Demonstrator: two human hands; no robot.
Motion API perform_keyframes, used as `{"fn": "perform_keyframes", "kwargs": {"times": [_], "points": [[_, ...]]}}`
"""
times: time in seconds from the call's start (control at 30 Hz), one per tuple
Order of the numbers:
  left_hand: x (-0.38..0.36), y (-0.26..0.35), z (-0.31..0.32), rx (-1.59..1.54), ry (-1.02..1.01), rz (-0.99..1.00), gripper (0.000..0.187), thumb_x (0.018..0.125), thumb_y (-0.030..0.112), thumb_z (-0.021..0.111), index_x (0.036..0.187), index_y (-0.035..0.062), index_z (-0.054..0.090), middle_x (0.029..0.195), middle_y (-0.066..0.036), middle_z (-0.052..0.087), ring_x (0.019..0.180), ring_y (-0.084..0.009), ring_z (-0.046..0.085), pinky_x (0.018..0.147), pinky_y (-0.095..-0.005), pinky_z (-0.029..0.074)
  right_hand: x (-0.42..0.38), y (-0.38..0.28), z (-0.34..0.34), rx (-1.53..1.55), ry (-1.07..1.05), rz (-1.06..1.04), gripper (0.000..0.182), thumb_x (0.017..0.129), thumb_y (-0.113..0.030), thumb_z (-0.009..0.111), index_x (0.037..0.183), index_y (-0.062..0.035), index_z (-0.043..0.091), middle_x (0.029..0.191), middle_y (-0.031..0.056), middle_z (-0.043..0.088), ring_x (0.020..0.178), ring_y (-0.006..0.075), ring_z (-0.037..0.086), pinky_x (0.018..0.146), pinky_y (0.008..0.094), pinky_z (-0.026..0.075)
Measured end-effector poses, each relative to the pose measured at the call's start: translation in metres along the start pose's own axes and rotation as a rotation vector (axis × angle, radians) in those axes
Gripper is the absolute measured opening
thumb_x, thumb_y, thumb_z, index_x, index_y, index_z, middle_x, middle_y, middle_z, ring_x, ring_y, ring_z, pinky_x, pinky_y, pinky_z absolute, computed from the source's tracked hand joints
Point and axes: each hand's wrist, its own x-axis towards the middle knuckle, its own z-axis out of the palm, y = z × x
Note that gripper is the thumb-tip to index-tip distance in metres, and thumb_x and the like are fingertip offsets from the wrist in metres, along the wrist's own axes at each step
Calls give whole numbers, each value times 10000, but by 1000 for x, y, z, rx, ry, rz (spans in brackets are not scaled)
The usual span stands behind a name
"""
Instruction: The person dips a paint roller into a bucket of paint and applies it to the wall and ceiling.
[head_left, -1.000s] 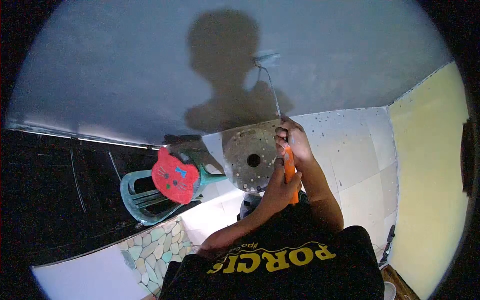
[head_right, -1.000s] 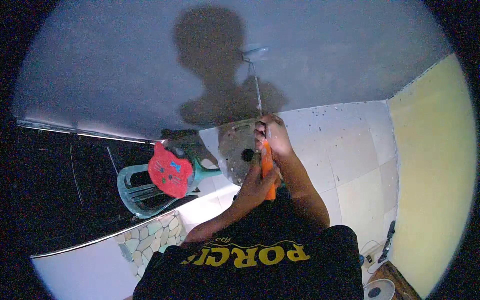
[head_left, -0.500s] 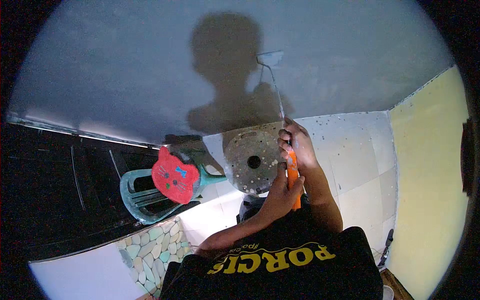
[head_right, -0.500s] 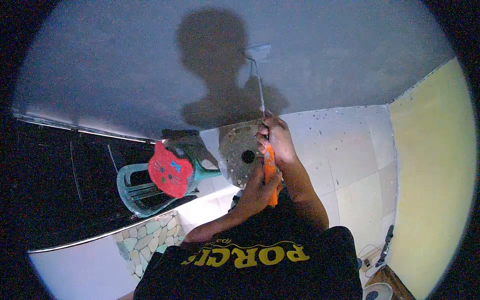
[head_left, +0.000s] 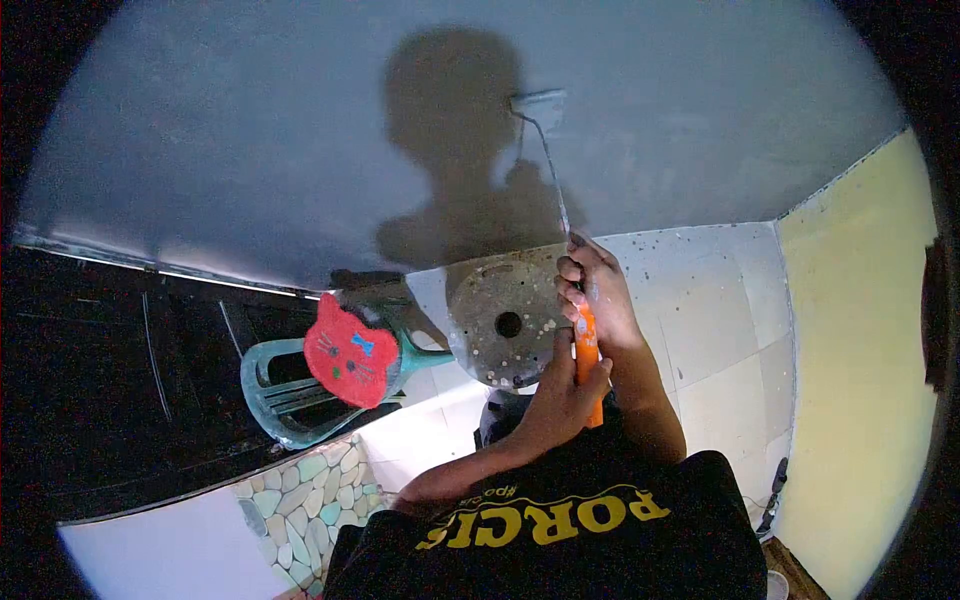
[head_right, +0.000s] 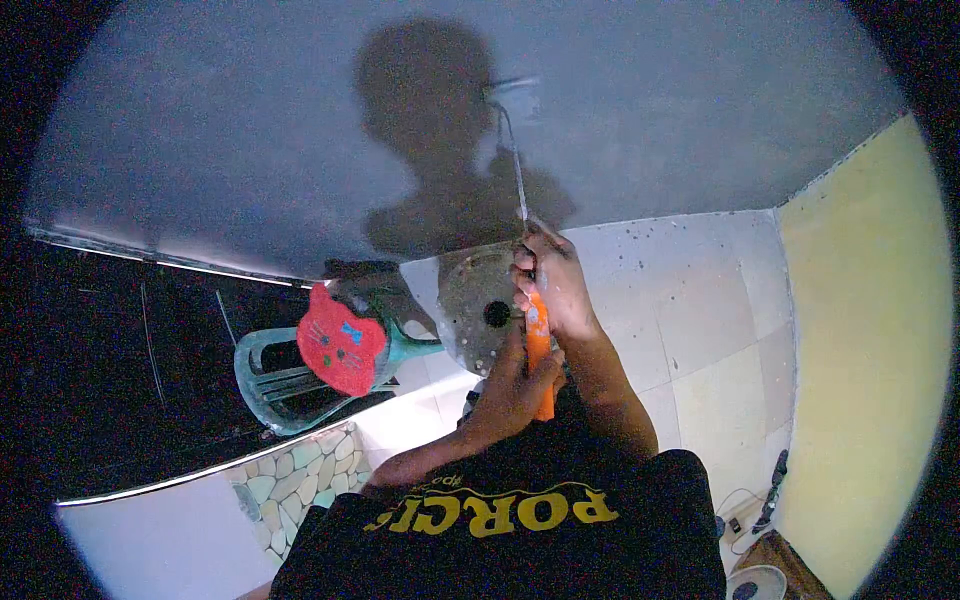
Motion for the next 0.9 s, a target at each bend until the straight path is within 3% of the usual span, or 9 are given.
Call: {"fn": "perform_keyframes", "kwargs": {"times": [0.2, 0.47, 0.8, 0.87, 0.9], "points": [[-2, -8, 4, -78, 5, -21, 420, 948, 134, 509, 1291, 34, 288, 889, -61, 504, 695, -120, 544, 612, -271, 480, -4, -2, 3, -35, 1, -14, 53, 930, -137, 440, 941, -100, 477, 625, -30, 357, 421, 68, 338, 310, 223, 328], [-4, -8, 0, 59, -27, 62, 419, 946, 105, 473, 1297, 18, 261, 879, -73, 502, 690, -129, 540, 603, -273, 468, -12, -6, 9, -83, 15, -4, 240, 951, -143, 426, 1168, -124, 528, 615, -44, 346, 416, 66, 320, 323, 217, 275], [4, -29, 3, 93, 9, 70, 417, 960, 131, 479, 1299, 19, 264, 818, -57, 503, 698, -138, 548, 609, -285, 466, 4, 12, -17, -144, -14, -25, 341, 945, -161, 418, 1273, -121, 499, 609, -37, 350, 411, 77, 330, 325, 242, 308], [10, -34, 0, 48, -39, -18, 446, 940, 159, 510, 1240, -60, 263, 862, -183, 532, 712, -257, 595, 629, -366, 486, 14, 20, -29, -102, 6, 0, 384, 943, -155, 417, 1322, -124, 476, 610, -30, 357, 403, 83, 333, 319, 252, 315], [9, -38, 1, 50, -41, -15, 446, 940, 159, 510, 1240, -60, 263, 862, -183, 532, 712, -257, 595, 629, -366, 486, 15, 21, -31, -102, 5, -3, 384, 943, -155, 417, 1322, -124, 476, 610, -30, 357, 403, 83, 333, 319, 252, 315]]}}
